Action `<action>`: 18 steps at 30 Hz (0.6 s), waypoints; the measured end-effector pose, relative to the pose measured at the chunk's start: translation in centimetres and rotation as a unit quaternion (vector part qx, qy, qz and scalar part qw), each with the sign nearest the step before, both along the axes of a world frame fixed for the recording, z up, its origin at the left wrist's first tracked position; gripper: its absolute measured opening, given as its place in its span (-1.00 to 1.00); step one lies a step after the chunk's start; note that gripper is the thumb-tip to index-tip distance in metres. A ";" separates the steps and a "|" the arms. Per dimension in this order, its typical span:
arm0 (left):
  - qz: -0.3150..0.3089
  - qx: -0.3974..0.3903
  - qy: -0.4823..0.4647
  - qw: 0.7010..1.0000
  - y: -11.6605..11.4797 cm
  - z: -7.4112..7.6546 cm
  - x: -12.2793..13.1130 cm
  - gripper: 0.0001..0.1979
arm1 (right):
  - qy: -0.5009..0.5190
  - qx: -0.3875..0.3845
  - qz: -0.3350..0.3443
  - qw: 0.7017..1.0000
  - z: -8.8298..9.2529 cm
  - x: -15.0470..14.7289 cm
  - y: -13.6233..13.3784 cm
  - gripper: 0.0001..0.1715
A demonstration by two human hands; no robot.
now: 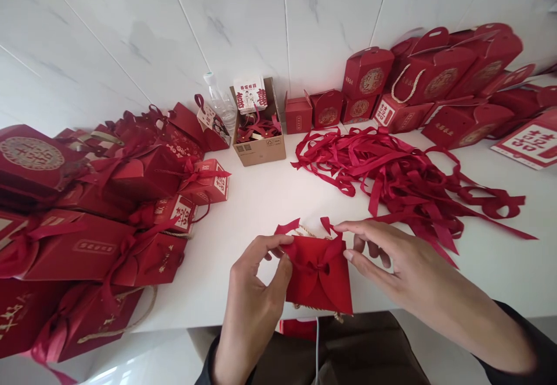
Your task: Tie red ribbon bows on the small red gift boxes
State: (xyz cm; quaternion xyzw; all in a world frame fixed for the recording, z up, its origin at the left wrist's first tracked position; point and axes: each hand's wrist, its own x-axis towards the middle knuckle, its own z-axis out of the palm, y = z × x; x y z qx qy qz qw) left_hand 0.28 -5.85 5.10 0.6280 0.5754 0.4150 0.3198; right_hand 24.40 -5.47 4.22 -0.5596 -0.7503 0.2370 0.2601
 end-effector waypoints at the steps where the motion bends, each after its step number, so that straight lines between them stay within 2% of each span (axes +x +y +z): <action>1: -0.002 0.003 0.001 1.000 0.0 0.0 0.0 -0.80 | -0.002 -0.004 0.015 1.000 -0.1 0.0 0.0 -0.74; 4: -0.017 0.032 0.032 0.999 0.2 0.2 -0.1 -0.79 | -0.009 0.011 0.040 0.999 0.1 -0.4 0.2 -0.87; 7: -0.035 0.068 0.109 0.991 0.4 0.9 -0.5 -0.82 | -0.008 0.061 0.043 0.997 0.7 -0.7 0.2 -0.88; 10: -0.051 0.064 0.165 0.983 0.5 1.8 -0.9 -0.87 | -0.009 0.067 0.038 0.997 1.1 -0.9 0.1 -0.91; 14: -0.069 0.068 0.180 0.979 0.7 2.2 -1.0 -0.90 | -0.009 0.057 0.032 0.998 1.0 -0.9 -0.1 -0.93; 18: -0.076 0.089 0.163 0.980 0.8 1.8 -0.8 -0.86 | 0.002 0.037 0.017 0.999 1.3 -0.8 -0.2 -0.83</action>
